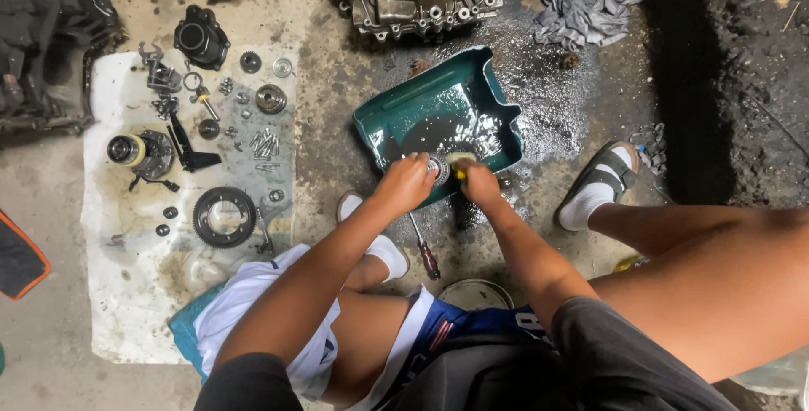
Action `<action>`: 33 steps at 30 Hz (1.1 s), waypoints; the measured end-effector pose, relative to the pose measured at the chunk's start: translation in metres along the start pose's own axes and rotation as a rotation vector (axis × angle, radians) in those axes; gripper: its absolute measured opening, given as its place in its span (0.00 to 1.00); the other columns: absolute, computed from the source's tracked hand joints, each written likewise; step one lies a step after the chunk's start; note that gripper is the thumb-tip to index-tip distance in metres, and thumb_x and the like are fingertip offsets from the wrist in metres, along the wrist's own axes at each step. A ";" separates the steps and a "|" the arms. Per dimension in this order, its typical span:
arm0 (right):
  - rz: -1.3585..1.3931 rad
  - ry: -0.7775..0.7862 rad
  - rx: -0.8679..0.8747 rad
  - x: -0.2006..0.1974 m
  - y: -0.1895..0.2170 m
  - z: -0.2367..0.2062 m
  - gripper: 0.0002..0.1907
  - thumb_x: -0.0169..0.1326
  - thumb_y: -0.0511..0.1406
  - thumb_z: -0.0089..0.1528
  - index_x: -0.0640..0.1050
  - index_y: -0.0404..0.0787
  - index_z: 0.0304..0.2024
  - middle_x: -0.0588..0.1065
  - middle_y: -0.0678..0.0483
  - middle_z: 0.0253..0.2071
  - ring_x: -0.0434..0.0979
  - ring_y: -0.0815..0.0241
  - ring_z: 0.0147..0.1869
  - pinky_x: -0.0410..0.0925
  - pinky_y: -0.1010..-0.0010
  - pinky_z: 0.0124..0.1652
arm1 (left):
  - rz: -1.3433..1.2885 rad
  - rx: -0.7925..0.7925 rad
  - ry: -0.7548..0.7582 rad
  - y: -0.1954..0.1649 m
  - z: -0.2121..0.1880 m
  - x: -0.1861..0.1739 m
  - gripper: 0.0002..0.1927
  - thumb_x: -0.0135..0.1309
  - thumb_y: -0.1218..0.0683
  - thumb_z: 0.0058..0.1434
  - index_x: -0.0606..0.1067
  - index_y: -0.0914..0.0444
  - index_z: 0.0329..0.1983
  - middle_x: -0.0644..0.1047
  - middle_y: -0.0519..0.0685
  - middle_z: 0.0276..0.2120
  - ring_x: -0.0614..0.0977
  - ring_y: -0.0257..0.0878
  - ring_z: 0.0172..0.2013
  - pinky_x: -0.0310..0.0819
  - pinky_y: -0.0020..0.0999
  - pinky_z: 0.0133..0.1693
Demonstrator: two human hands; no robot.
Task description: The person holds a gear shaft assembly and rotates it to inspect the gears. Then they use a brush to scrub the gears in a green tray containing liquid, repeatedly cleaning the same component.
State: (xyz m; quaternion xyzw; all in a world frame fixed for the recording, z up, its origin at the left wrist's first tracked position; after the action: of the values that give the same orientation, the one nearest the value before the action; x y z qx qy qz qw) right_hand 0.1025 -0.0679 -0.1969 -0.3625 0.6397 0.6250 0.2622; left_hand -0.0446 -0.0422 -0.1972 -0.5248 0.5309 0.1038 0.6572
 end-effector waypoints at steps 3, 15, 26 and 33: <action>0.273 -0.020 0.225 0.002 -0.011 0.010 0.14 0.59 0.33 0.63 0.82 0.40 0.51 0.81 0.42 0.45 0.82 0.45 0.47 0.72 0.61 0.48 | 0.035 0.064 0.032 -0.004 0.000 0.005 0.13 0.52 0.55 0.66 0.72 0.73 0.40 0.77 0.68 0.36 0.81 0.65 0.35 0.78 0.54 0.39; 0.800 -0.472 0.166 -0.034 0.016 -0.078 0.18 0.57 0.34 0.67 0.77 0.33 0.58 0.81 0.49 0.52 0.82 0.63 0.52 0.73 0.75 0.51 | -0.074 -0.053 -0.034 0.001 -0.001 0.004 0.11 0.57 0.57 0.59 0.77 0.71 0.37 0.76 0.70 0.38 0.80 0.67 0.37 0.76 0.56 0.42; 0.609 -0.508 0.031 -0.011 -0.006 -0.073 0.15 0.59 0.32 0.67 0.80 0.36 0.56 0.81 0.46 0.52 0.82 0.60 0.54 0.73 0.71 0.53 | -0.048 -0.104 0.003 0.009 -0.005 0.005 0.13 0.53 0.59 0.61 0.75 0.73 0.45 0.75 0.70 0.42 0.80 0.66 0.40 0.77 0.53 0.45; 0.580 -0.456 0.071 -0.021 0.004 -0.065 0.14 0.58 0.33 0.67 0.80 0.38 0.55 0.81 0.48 0.53 0.83 0.60 0.55 0.73 0.72 0.54 | -0.056 -0.096 -0.028 0.005 -0.004 -0.001 0.12 0.53 0.60 0.60 0.75 0.73 0.44 0.75 0.69 0.42 0.80 0.67 0.40 0.76 0.54 0.45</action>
State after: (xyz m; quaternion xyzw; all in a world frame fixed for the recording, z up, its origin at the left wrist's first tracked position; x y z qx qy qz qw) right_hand 0.1201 -0.1300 -0.1724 -0.0085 0.6623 0.7154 0.2225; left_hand -0.0510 -0.0428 -0.1986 -0.5690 0.5011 0.1183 0.6412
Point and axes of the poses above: each hand's wrist, its own z-axis towards the middle knuckle, its own x-axis out of the palm, y = z × x, the point moved 5 cm from there along z, towards the middle knuckle
